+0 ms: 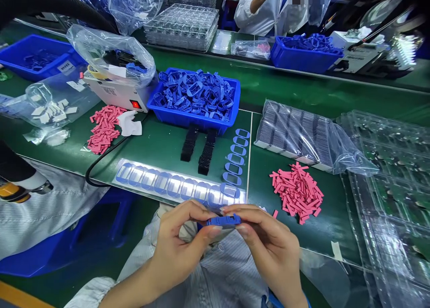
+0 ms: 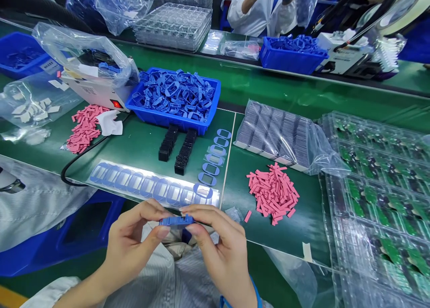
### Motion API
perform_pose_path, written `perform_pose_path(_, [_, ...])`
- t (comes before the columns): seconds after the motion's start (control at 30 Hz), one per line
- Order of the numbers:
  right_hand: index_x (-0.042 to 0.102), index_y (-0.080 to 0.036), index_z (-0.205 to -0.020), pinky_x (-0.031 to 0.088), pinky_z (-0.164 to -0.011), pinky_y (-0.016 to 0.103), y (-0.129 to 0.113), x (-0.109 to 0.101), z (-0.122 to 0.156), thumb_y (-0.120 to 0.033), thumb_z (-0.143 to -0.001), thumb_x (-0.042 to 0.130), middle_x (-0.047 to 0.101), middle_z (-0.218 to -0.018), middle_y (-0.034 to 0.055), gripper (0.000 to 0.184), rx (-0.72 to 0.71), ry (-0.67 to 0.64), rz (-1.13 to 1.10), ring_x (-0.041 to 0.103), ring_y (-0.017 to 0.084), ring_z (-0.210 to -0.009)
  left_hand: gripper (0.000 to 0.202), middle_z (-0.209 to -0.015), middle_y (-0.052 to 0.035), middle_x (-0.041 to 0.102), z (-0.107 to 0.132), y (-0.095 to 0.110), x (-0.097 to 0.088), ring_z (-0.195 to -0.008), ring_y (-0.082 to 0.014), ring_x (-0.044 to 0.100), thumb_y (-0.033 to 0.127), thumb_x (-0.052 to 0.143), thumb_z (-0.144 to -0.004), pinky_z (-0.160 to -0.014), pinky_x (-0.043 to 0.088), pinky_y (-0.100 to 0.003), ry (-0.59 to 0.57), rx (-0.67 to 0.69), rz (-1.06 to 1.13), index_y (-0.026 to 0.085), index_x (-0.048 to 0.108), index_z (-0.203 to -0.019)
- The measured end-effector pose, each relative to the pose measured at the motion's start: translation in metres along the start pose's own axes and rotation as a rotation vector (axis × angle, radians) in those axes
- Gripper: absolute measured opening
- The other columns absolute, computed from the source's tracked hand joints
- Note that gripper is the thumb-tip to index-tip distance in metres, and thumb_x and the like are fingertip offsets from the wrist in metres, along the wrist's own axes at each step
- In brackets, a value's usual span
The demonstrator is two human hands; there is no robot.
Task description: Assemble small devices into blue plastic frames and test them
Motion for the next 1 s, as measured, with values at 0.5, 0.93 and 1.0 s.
perform_pose_path(0.5, [0.065,-0.025,-0.099,0.059,-0.070,0.026,0.012,0.005,0.014,-0.011,-0.084,0.056,0.071,-0.095,0.0036,0.022,0.043,0.084,0.126,0.068,0.018,-0.090,0.003,-0.069,0.0013,0.065,-0.003,-0.010,0.016,-0.067,-0.0114,0.061,0.018,0.068,-0.077,-0.064,0.051,-0.020,0.084,-0.272,0.309,0.021,0.068,-0.075])
perform_pose_path(0.93, [0.063,-0.021,-0.096,0.059,-0.081,0.039,0.012,0.012,0.025,-0.011,-0.075,0.069,0.070,-0.103,0.0078,0.024,0.058,0.297,0.206,0.067,0.024,-0.095,0.009,-0.069,0.0025,0.069,0.000,-0.011,0.028,-0.064,-0.0084,0.063,0.016,0.073,-0.073,-0.062,0.052,-0.015,0.113,-0.290,0.434,0.024,0.073,-0.075])
perform_pose_path(1.0, [0.066,-0.022,-0.091,0.060,-0.078,0.035,0.008,0.007,0.022,-0.011,-0.075,0.069,0.072,-0.098,0.0053,0.020,0.084,0.247,0.155,0.070,0.023,-0.089,0.011,-0.068,0.0022,0.070,-0.002,-0.011,0.022,-0.063,-0.0088,0.063,0.015,0.074,-0.071,-0.060,0.052,-0.016,0.108,-0.257,0.387,0.025,0.073,-0.076])
Point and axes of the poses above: each hand's wrist, its own z-axis away from the middle knuckle, its own x-axis out of the palm, y = z × x, the point moved 1 cm from there along -z, towards the middle knuckle
